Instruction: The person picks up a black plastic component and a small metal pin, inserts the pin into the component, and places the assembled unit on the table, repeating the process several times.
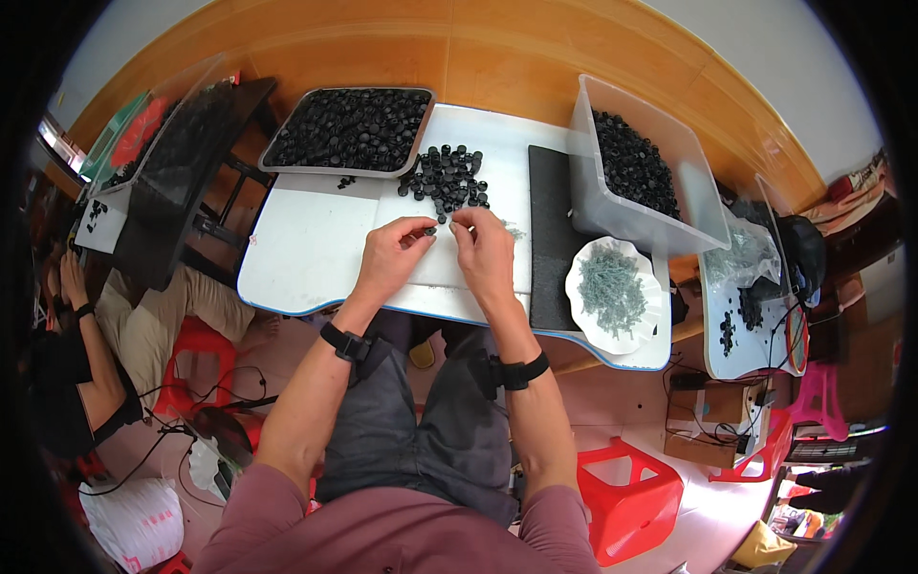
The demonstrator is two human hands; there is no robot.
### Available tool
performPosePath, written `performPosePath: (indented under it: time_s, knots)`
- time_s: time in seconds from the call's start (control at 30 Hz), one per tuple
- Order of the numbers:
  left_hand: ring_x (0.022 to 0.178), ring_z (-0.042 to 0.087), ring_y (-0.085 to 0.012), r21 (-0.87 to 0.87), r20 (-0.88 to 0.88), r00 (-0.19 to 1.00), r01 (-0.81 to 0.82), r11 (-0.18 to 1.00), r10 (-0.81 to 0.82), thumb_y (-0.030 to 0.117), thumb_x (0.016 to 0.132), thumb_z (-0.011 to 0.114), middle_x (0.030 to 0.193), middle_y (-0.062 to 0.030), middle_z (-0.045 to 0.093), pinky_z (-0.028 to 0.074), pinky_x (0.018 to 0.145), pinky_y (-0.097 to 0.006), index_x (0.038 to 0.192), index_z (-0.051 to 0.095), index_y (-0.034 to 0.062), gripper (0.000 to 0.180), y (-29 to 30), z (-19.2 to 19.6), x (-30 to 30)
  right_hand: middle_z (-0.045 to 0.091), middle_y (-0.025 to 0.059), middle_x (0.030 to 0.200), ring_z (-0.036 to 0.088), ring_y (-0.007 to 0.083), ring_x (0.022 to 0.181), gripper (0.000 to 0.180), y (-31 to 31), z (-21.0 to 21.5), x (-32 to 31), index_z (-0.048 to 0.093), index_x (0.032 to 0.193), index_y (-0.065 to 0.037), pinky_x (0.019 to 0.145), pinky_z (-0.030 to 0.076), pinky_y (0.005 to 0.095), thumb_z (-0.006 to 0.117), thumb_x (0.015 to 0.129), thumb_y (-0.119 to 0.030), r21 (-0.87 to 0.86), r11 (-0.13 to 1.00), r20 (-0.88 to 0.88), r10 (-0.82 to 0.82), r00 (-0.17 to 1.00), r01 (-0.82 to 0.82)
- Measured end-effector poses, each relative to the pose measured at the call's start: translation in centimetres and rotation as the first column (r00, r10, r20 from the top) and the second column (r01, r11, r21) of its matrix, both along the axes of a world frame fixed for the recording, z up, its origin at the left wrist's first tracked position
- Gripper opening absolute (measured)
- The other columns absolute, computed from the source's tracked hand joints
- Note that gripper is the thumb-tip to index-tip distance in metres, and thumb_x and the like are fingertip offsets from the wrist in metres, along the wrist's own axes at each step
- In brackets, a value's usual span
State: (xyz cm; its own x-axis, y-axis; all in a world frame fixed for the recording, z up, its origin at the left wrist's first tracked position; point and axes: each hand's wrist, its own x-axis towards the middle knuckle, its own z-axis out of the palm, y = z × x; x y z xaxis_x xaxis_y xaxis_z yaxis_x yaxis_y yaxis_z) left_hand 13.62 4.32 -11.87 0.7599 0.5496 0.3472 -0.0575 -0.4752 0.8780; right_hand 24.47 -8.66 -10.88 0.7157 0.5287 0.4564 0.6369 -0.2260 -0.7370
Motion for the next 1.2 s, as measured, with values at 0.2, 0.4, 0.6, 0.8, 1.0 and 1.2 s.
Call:
performPosePath:
  time_s: [0.2, 0.4, 0.6, 0.8, 1.0, 1.2]
  knots:
    - [0.079, 0.072, -0.0141, -0.001, 0.004, 1.0, -0.002, 1.0, 0.002, 0.005, 0.088, 0.077, 0.095, -0.0094, 0.078, 0.058, 0.074, -0.028, 0.112, 0.076, 0.0024, 0.024, 0.0, -0.1, 0.2, 0.074, 0.0063, 0.09, 0.062, 0.009, 0.066, 0.016, 0.6, -1.4, -1.6, 0.075, 0.109, 0.0, 0.06, 0.05, 0.0255, 0.072, 0.094, -0.003, 0.271, 0.962, -0.415, 0.094, 0.905, 0.024]
    - [0.079, 0.074, -0.0175, 0.0, -0.011, 1.0, 0.003, 1.0, -0.003, 0.006, 0.087, 0.077, 0.091, -0.0104, 0.077, 0.059, 0.074, -0.03, 0.109, 0.075, 0.0022, 0.022, -0.1, -0.3, 0.2, 0.073, 0.0015, 0.087, 0.059, 0.0053, 0.064, 0.01, 0.5, -1.8, -1.7, 0.075, 0.103, 0.001, 0.057, 0.047, 0.0213, 0.074, 0.093, -0.001, 0.442, 0.896, -0.525, 0.229, 0.82, 0.033]
    - [0.078, 0.073, -0.0142, 0.034, 0.007, 1.0, 0.007, 0.999, -0.007, 0.006, 0.088, 0.078, 0.089, -0.0083, 0.077, 0.058, 0.074, -0.028, 0.107, 0.076, 0.0016, 0.02, -0.2, -0.5, 0.4, 0.073, 0.0013, 0.084, 0.054, 0.0044, 0.063, 0.01, 0.7, -2.3, -1.6, 0.077, 0.1, 0.0, 0.057, 0.045, 0.0226, 0.077, 0.091, -0.004, 0.301, 0.953, -0.408, 0.1, 0.907, 0.031]
    - [0.079, 0.072, -0.0139, 0.002, -0.015, 1.0, 0.016, 1.0, -0.016, 0.007, 0.088, 0.079, 0.089, -0.0082, 0.078, 0.058, 0.074, -0.028, 0.107, 0.077, 0.0016, 0.02, -0.3, -0.2, 0.3, 0.073, 0.0024, 0.082, 0.054, 0.0053, 0.062, 0.01, 0.9, -2.1, -1.5, 0.077, 0.098, 0.0, 0.057, 0.045, 0.0239, 0.078, 0.089, -0.006, 0.283, 0.958, -0.393, 0.065, 0.917, 0.054]
    - [0.08, 0.072, -0.0136, -0.027, -0.001, 1.0, 0.022, 0.999, -0.022, 0.007, 0.088, 0.079, 0.09, -0.0085, 0.078, 0.058, 0.075, -0.028, 0.107, 0.077, 0.0012, 0.02, -0.4, -0.3, 0.2, 0.074, 0.0042, 0.083, 0.056, 0.0066, 0.062, 0.01, 0.9, -2.2, -1.5, 0.077, 0.096, 0.0, 0.058, 0.047, 0.0247, 0.078, 0.089, -0.006, 0.279, 0.958, -0.358, 0.045, 0.932, 0.061]
    - [0.081, 0.073, -0.0134, -0.05, 0.011, 1.0, 0.006, 0.999, -0.005, 0.007, 0.089, 0.079, 0.091, -0.0086, 0.078, 0.058, 0.076, -0.027, 0.108, 0.077, 0.0001, 0.02, -0.1, -0.3, 0.1, 0.075, 0.0067, 0.09, 0.06, 0.0091, 0.063, 0.01, 0.9, -1.8, -2.1, 0.077, 0.098, 0.0, 0.058, 0.048, 0.0253, 0.077, 0.089, -0.005, 0.23, 0.973, -0.156, 0.051, 0.986, -0.014]
